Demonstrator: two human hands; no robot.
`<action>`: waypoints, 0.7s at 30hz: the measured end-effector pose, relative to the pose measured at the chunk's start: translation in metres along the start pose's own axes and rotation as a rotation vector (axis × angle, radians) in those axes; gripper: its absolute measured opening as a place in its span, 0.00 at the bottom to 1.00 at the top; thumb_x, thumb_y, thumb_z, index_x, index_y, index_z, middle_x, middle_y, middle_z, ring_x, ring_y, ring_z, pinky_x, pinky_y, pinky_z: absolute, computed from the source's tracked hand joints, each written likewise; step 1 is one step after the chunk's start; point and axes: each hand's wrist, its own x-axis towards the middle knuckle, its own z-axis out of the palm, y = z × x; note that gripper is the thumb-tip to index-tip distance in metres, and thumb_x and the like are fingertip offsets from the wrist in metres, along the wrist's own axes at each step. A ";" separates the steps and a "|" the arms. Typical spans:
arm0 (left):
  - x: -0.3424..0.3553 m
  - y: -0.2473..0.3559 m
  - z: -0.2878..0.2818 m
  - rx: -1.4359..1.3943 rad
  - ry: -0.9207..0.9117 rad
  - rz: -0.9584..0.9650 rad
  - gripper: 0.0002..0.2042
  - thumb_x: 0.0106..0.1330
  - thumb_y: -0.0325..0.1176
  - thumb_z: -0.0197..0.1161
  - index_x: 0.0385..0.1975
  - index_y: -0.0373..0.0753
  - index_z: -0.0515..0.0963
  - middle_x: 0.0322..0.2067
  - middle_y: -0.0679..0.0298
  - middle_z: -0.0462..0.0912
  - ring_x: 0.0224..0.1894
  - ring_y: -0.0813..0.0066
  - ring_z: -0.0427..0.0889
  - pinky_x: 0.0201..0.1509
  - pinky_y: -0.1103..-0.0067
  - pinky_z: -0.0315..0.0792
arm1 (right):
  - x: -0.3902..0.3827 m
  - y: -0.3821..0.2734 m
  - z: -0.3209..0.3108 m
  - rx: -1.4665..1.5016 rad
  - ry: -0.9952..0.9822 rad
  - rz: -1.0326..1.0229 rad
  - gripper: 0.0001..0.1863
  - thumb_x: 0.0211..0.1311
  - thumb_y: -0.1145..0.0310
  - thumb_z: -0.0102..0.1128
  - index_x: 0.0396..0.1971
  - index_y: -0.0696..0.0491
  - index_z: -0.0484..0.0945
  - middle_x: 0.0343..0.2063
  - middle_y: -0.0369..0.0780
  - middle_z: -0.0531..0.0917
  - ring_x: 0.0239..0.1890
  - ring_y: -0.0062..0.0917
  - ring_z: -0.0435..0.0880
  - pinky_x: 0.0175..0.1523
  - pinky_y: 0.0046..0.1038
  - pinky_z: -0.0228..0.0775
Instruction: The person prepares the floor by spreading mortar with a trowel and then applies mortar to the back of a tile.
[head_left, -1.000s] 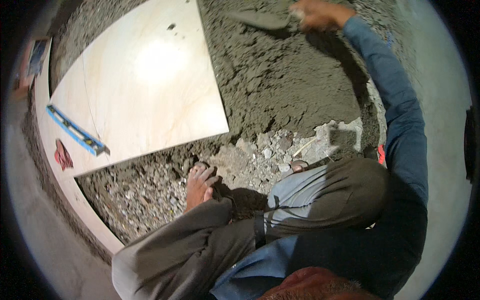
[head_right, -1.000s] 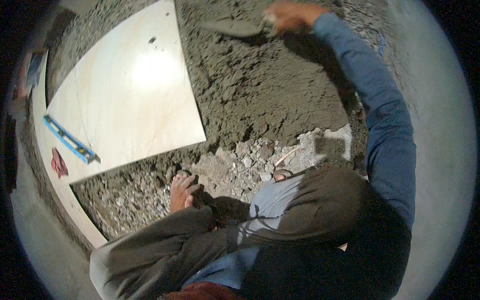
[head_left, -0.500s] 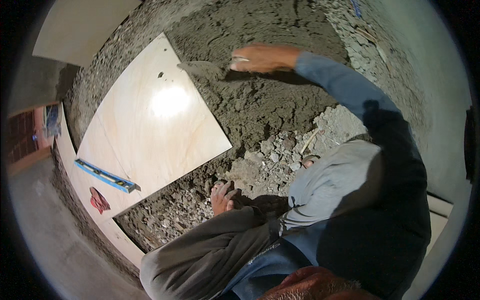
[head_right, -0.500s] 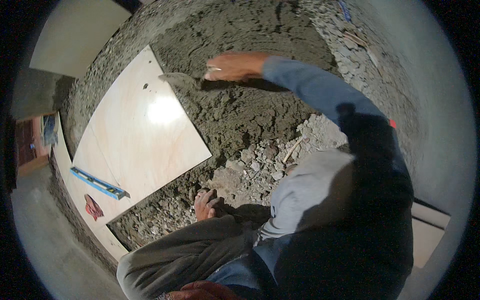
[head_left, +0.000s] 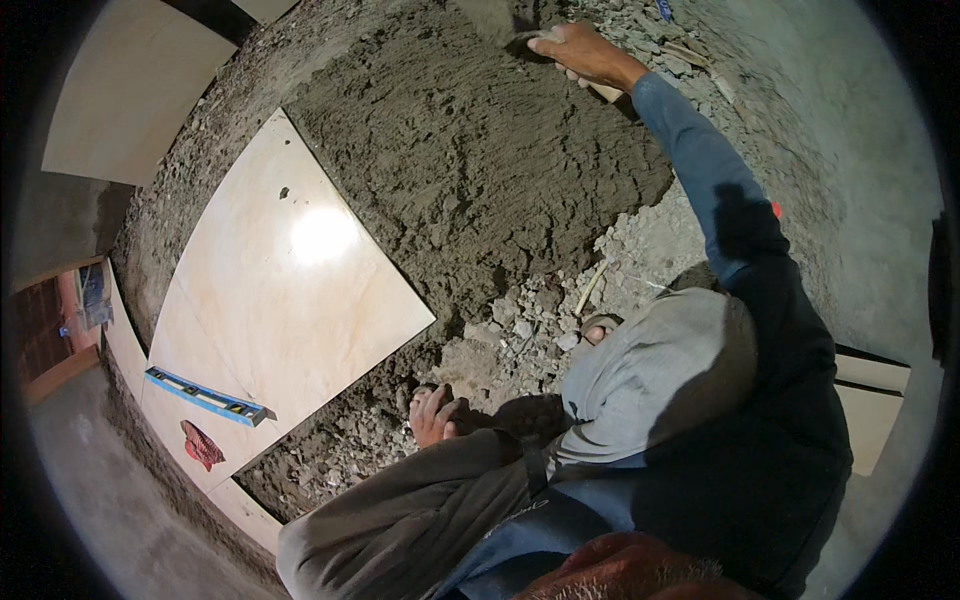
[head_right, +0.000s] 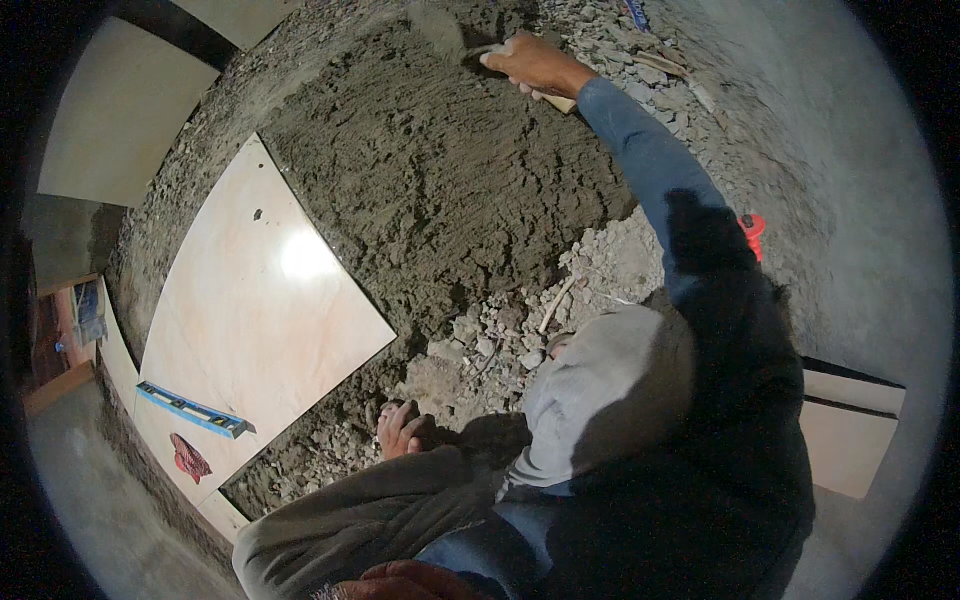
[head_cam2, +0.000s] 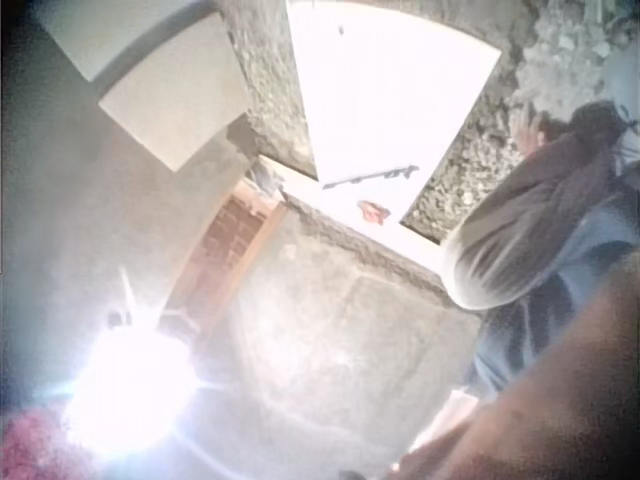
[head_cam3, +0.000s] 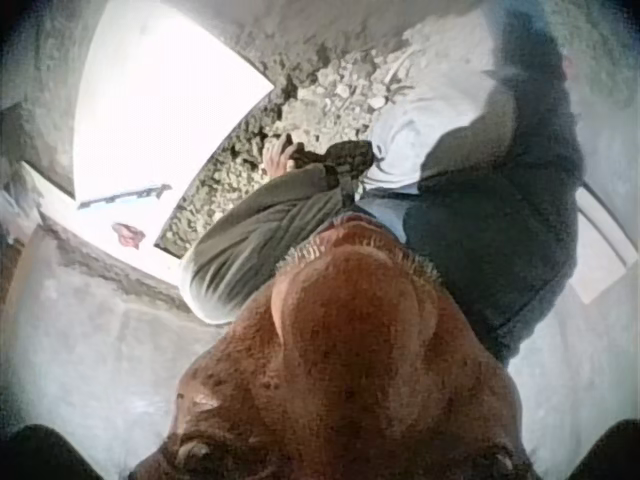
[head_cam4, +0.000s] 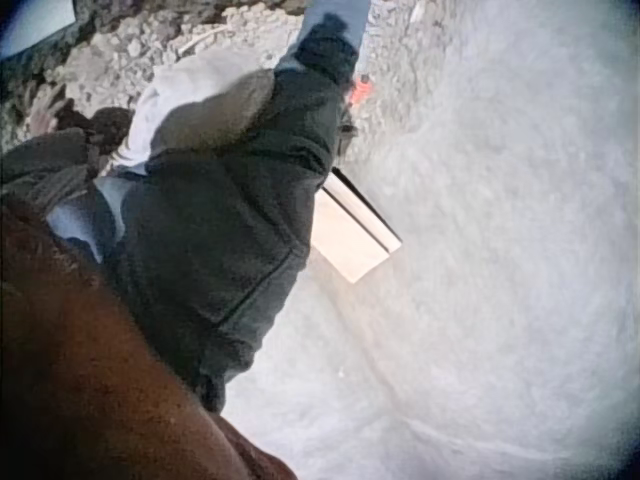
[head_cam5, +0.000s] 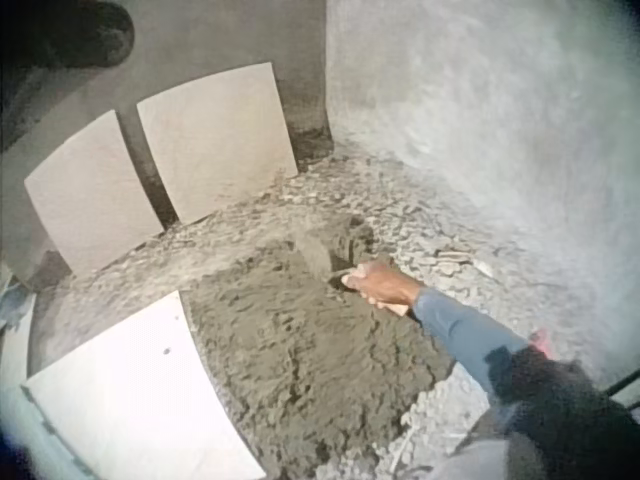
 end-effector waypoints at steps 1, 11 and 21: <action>0.001 -0.003 0.000 -0.008 -0.001 0.013 0.20 0.77 0.43 0.41 0.45 0.38 0.80 0.58 0.53 0.76 0.60 0.52 0.73 0.62 0.56 0.64 | 0.004 0.002 -0.004 -0.061 -0.064 0.061 0.34 0.72 0.43 0.52 0.56 0.62 0.70 0.38 0.45 0.80 0.33 0.24 0.81 0.36 0.31 0.78; 0.009 0.013 -0.005 -0.012 -0.042 -0.119 0.19 0.77 0.43 0.41 0.48 0.42 0.79 0.60 0.55 0.74 0.62 0.52 0.71 0.65 0.55 0.60 | 0.050 0.109 -0.088 0.058 0.272 0.120 0.27 0.69 0.59 0.55 0.63 0.57 0.67 0.51 0.50 0.79 0.43 0.41 0.83 0.49 0.41 0.79; 0.001 -0.004 0.005 -0.039 -0.047 -0.054 0.18 0.77 0.42 0.41 0.48 0.42 0.79 0.58 0.55 0.75 0.61 0.51 0.71 0.64 0.54 0.61 | 0.098 0.052 -0.008 -0.681 0.389 0.105 0.23 0.67 0.69 0.56 0.62 0.55 0.69 0.54 0.51 0.79 0.44 0.46 0.84 0.49 0.44 0.80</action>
